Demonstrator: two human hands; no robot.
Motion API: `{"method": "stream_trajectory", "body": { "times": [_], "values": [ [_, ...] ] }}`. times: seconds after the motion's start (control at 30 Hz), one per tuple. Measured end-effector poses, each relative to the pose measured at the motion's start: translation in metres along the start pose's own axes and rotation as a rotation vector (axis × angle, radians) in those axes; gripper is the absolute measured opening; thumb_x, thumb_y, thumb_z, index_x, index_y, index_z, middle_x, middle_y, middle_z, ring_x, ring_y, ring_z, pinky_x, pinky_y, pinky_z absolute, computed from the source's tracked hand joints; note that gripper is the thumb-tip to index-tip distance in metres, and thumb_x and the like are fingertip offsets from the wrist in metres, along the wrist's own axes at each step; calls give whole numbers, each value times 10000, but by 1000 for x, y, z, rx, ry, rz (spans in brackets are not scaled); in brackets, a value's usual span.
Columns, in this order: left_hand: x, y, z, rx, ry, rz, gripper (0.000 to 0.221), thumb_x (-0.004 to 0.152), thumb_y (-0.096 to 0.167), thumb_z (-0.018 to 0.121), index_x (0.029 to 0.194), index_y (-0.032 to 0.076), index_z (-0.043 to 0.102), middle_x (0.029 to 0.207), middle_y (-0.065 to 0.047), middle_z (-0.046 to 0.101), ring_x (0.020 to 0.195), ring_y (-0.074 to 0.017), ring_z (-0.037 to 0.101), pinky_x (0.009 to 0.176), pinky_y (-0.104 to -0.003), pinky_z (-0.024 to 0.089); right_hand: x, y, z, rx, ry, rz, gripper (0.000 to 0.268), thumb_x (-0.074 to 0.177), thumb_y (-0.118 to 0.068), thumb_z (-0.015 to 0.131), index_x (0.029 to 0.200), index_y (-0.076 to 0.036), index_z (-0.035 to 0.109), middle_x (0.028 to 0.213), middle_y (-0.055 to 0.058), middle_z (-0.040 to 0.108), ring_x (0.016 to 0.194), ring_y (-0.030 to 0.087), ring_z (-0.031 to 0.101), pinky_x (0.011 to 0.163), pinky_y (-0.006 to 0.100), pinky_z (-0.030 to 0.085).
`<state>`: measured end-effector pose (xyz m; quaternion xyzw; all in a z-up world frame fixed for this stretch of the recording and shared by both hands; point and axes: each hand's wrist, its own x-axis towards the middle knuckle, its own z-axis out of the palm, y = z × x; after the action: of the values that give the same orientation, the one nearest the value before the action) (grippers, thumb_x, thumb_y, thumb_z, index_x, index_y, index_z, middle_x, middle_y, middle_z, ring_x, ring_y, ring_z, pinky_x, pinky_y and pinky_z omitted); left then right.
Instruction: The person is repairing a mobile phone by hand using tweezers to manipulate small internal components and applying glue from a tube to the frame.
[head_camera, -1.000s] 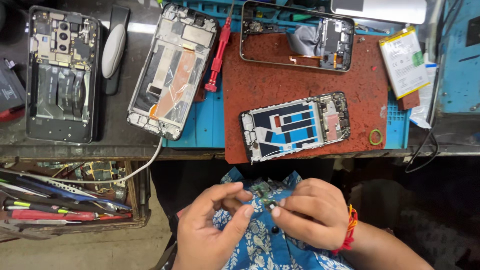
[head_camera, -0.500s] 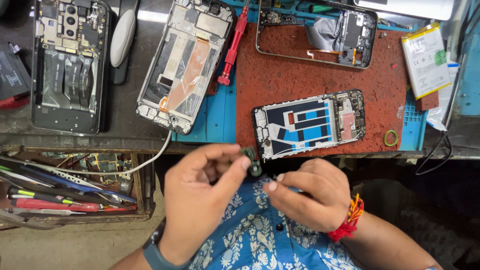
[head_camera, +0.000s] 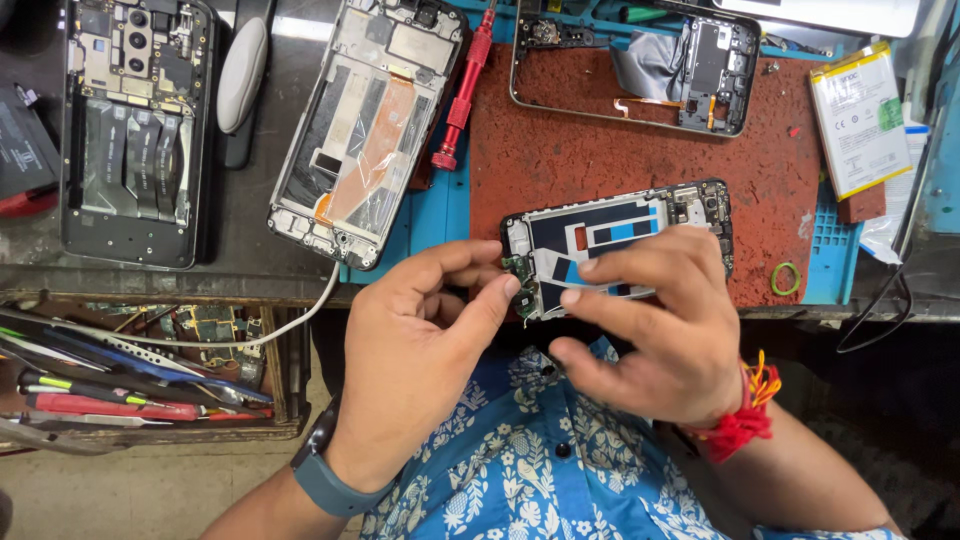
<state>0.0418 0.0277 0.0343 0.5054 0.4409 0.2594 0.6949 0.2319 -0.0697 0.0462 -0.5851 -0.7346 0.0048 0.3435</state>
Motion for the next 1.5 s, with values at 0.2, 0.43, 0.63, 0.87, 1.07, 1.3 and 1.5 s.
{"method": "stream_trajectory", "body": {
  "times": [0.2,0.43,0.63,0.87,1.07,1.3,1.5],
  "values": [
    [0,3,0,116,22,-13,284,867,111,780,1136,20,774,886,12,786,586,19,550,523,-160,467,14,5,-4,58,-133,168,252,858,-48,791,1101,-88,739,1083,80,712,991,271,679,900,407,525],
    [-1,6,1,201,19,54,259,880,120,777,1131,59,788,847,4,772,587,9,555,523,-172,459,44,9,-8,180,-241,169,208,895,-83,772,1099,-63,738,1080,82,751,984,255,723,848,367,554],
    [-1,9,1,227,10,144,229,892,103,762,1113,46,778,896,-18,743,619,-19,604,551,-184,488,58,8,-10,207,-371,234,198,908,-121,750,1100,-73,756,1055,73,771,948,251,734,813,356,572],
    [-5,9,-1,257,9,228,241,899,83,757,1135,35,754,914,-35,729,630,-55,624,571,-204,506,64,10,-12,227,-455,300,192,885,-139,748,1069,-91,767,1002,74,766,916,256,731,743,354,579],
    [-23,0,-6,345,52,432,256,878,60,788,1123,27,723,1053,-68,711,654,-104,659,587,-230,539,68,13,-12,213,-497,246,189,899,-141,737,1078,-82,751,1020,75,756,954,272,722,773,371,573],
    [-28,-27,-13,565,9,765,292,882,90,848,1143,84,717,968,-55,651,785,-205,688,675,-311,536,71,11,-12,153,-518,159,206,886,-158,747,1085,-105,761,1028,64,723,977,273,688,817,386,557],
    [-27,-37,-14,666,-28,839,358,854,55,815,1199,85,727,921,-45,600,778,-203,652,688,-345,519,73,7,-8,92,-549,178,214,866,-181,761,1071,-119,776,968,61,710,915,273,677,764,385,551]
  ]
}}
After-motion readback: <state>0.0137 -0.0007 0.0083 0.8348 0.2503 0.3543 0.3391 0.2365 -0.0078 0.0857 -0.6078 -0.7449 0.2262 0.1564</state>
